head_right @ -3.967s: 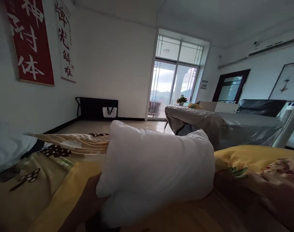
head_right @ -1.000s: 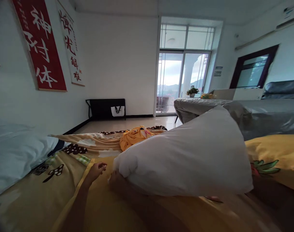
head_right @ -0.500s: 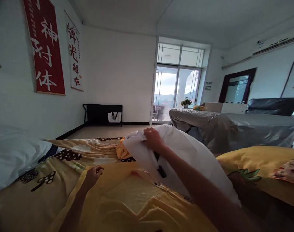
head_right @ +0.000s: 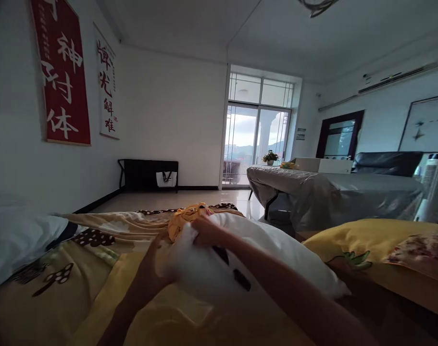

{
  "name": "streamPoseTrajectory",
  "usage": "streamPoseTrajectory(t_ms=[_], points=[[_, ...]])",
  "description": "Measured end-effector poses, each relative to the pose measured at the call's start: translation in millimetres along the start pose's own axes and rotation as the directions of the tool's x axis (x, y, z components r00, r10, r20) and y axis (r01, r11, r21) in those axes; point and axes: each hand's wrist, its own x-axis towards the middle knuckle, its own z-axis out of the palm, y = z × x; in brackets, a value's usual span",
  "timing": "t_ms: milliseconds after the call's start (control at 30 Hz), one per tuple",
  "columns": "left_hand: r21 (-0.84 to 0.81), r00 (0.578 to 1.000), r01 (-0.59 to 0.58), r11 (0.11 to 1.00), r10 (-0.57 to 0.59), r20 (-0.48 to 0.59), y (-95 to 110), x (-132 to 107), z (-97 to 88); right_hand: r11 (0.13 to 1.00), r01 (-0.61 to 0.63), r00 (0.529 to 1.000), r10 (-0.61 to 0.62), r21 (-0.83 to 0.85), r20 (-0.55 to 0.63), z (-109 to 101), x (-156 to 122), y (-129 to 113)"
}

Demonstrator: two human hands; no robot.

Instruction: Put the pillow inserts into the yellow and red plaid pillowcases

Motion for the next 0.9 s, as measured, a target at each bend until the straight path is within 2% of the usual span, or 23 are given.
streamPoseTrajectory(t_ms=[67, 167, 233, 300, 367, 467, 600, 700, 767, 900], points=[[-0.011, 0.985, 0.131, 0.991, -0.129, 0.116, -2.4, -2.2, 13.4, 0.999, 0.053, 0.994, -0.053, 0.001, 0.101, 31.8, 6.5, -15.2], [-0.079, 0.927, 0.289, 0.954, -0.258, 0.271, -23.7, 1.0, 30.2, 1.0, 0.019, 0.994, -0.018, -0.001, 0.112, 63.2, 10.0, -24.0], [-0.118, 0.918, 0.332, 0.936, -0.292, 0.268, -38.5, 3.7, 38.9, 1.0, -0.019, 0.994, 0.019, -0.006, 0.112, 76.5, 11.0, -23.6], [-0.124, 0.924, 0.353, 0.927, -0.325, 0.202, -48.6, 4.6, 45.8, 0.999, -0.048, 0.991, 0.048, -0.003, 0.123, 85.1, 12.7, -21.2], [-0.131, 0.924, 0.372, 0.919, -0.353, 0.147, -54.5, 3.9, 50.2, 0.998, -0.054, 0.99, 0.051, 0.014, 0.132, 87.9, 13.6, -18.1], [-0.191, 0.906, 0.423, 0.886, -0.412, 0.096, -61.7, 3.1, 51.3, 0.997, -0.031, 0.994, 0.023, 0.073, 0.106, 81.0, 5.9, -14.5], [-0.278, 0.878, 0.475, 0.835, -0.472, 0.083, -73.5, 4.9, 48.3, 0.975, -0.096, 0.992, 0.077, 0.2, 0.099, 73.6, -34.7, -21.2], [-0.356, 0.854, 0.506, 0.786, -0.514, 0.08, -76.5, 5.0, 48.0, 0.983, -0.147, 0.986, 0.137, 0.109, 0.098, 83.2, -75.1, -32.8], [-0.412, 0.83, 0.54, 0.733, -0.546, 0.117, -74.7, 3.5, 49.1, 0.983, -0.186, 0.978, 0.184, 0.013, 0.096, 89.7, -93.4, -33.3], [-0.513, 0.752, 0.626, 0.588, -0.63, 0.195, -72.6, -2.9, 52.2, 0.959, -0.282, 0.935, 0.276, -0.006, 0.222, 84.1, -94.3, -4.7]])
